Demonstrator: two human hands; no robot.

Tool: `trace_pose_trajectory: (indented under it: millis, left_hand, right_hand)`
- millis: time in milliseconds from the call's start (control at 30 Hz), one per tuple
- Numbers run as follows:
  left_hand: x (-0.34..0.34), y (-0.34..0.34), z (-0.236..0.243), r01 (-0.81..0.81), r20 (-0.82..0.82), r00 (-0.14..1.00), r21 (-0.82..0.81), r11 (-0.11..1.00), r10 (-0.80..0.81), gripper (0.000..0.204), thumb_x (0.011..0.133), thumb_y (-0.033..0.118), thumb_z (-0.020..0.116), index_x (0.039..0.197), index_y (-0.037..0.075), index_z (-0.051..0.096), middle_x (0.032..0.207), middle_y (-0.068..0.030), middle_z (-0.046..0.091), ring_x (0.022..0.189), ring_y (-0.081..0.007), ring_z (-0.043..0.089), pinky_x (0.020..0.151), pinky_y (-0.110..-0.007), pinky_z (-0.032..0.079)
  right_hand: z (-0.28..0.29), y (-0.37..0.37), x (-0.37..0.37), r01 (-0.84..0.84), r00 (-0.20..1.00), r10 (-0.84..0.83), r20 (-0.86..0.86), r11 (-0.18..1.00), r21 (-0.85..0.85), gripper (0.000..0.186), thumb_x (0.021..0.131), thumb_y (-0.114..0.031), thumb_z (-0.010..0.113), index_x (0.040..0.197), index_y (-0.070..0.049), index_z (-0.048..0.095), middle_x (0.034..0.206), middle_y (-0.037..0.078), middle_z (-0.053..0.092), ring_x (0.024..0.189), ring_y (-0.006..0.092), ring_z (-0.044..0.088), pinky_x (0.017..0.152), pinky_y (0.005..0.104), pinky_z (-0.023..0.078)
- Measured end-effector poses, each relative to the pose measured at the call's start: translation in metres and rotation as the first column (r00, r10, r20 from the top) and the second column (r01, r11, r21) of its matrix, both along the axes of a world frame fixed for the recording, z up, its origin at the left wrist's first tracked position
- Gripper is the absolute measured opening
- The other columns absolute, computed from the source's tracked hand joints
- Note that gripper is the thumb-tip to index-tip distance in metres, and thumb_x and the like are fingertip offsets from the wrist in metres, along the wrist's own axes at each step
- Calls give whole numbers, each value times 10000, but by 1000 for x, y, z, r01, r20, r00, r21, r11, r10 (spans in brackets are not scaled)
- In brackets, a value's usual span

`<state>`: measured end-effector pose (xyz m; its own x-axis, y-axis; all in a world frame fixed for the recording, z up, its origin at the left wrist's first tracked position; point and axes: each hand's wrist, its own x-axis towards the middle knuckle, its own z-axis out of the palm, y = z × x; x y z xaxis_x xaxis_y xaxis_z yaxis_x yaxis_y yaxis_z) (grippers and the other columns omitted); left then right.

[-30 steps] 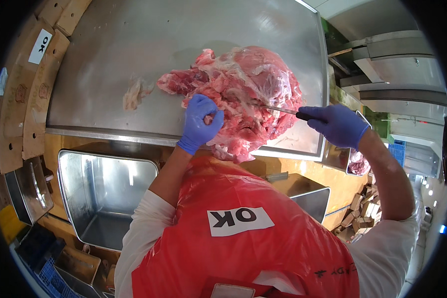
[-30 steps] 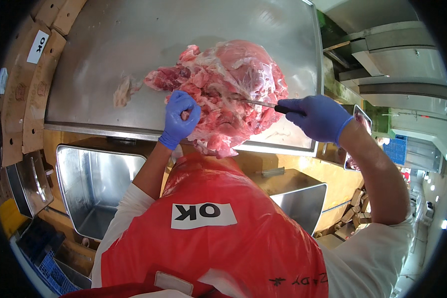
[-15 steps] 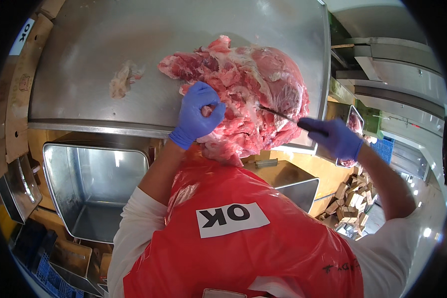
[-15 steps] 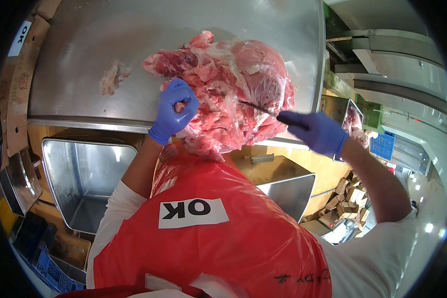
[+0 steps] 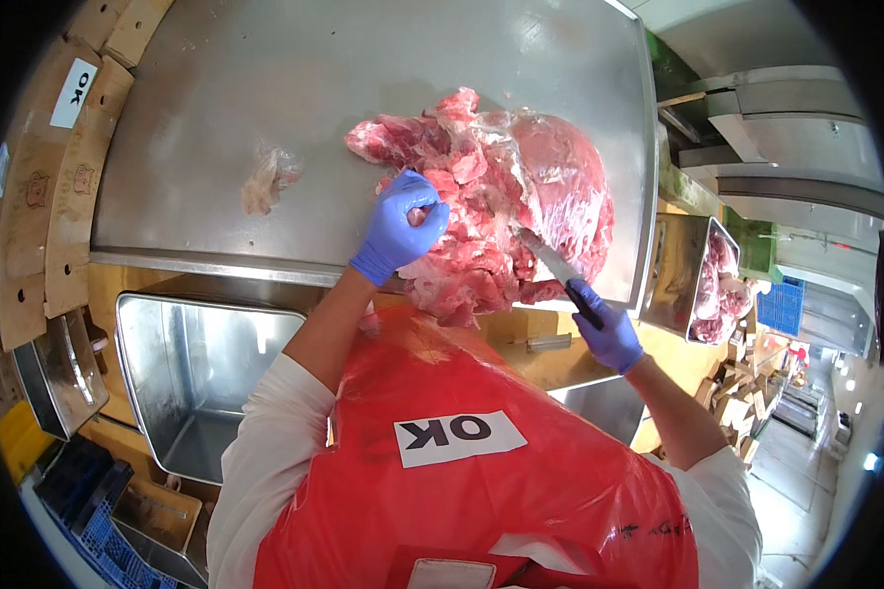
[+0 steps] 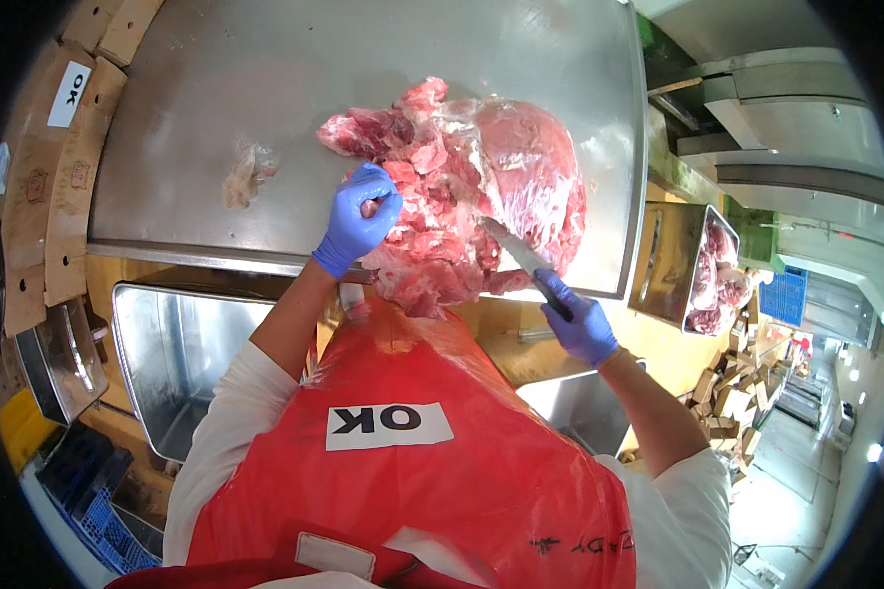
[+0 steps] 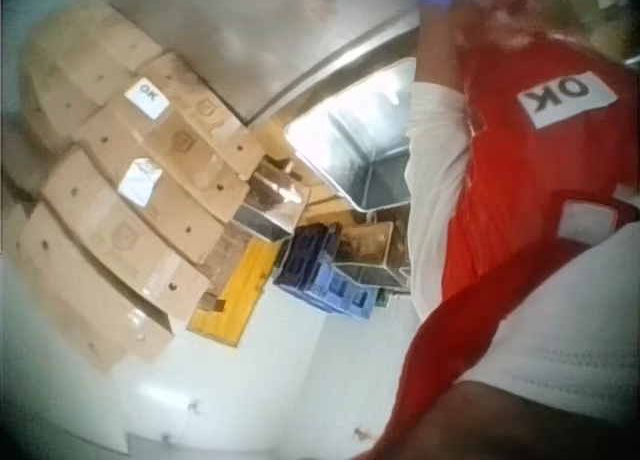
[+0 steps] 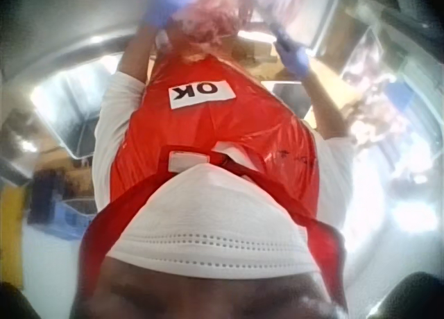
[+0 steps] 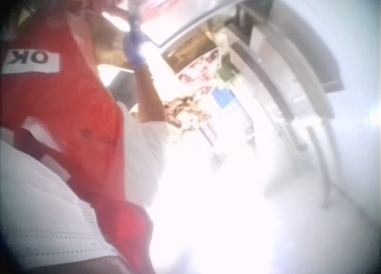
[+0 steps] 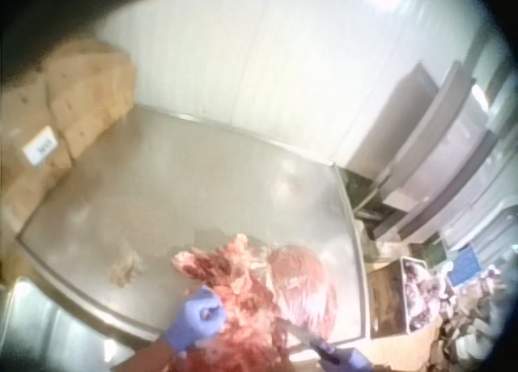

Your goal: The person uses a knife to trim fat and connective tissue from a large piece of raw meat on a stainless steel table. They repeatedly cut and pull away sections of fat, repositioning the meat as needed.

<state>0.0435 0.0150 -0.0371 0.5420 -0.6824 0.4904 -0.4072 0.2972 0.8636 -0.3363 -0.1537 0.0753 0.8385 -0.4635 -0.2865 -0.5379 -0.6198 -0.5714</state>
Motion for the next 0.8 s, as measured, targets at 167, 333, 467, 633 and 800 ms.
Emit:
trace_pose_trajectory:
  millis: [167,333,467,633,800]
  left_hand:
    - [-4,-3,-9,-19,-40,999,28,999,20,137,851,-43,737,794,-8,617,801,-88,605,768,-230,577,716,-375,478]
    - [-8,-2,-6,-39,-67,997,92,995,45,162,850,23,778,771,-1,639,806,-86,630,784,-234,607,718,-379,495]
    - [-16,-7,-9,-32,-120,992,83,996,41,181,847,53,789,750,4,643,792,-92,638,780,-249,614,713,-388,500]
    - [-13,-5,-9,0,-83,996,140,990,12,159,849,56,782,759,11,660,776,-97,618,785,-260,616,724,-383,506]
    - [-20,-4,-9,-18,-123,992,103,994,31,196,847,47,774,735,17,616,747,-96,585,775,-249,597,702,-382,485]
  right_hand:
    - [33,8,23,-40,995,27,-93,989,-144,603,993,-145,689,1580,-195,557,1137,192,793,892,360,797,830,404,624]
    - [106,32,64,215,950,-163,-268,960,178,609,1013,-142,666,1602,-103,516,1356,174,741,1138,206,724,1021,352,548]
    - [85,27,45,255,957,-195,-214,918,304,616,1026,-123,657,1615,-58,485,1446,131,693,1242,147,640,1101,325,495]
    - [3,51,-2,274,954,-301,-6,858,434,644,1050,6,635,1650,1,399,1599,124,564,1469,150,494,1240,300,367]
    - [-94,76,0,230,861,-402,310,854,467,635,1071,3,633,1660,-18,396,1598,124,571,1453,168,539,1205,322,411]
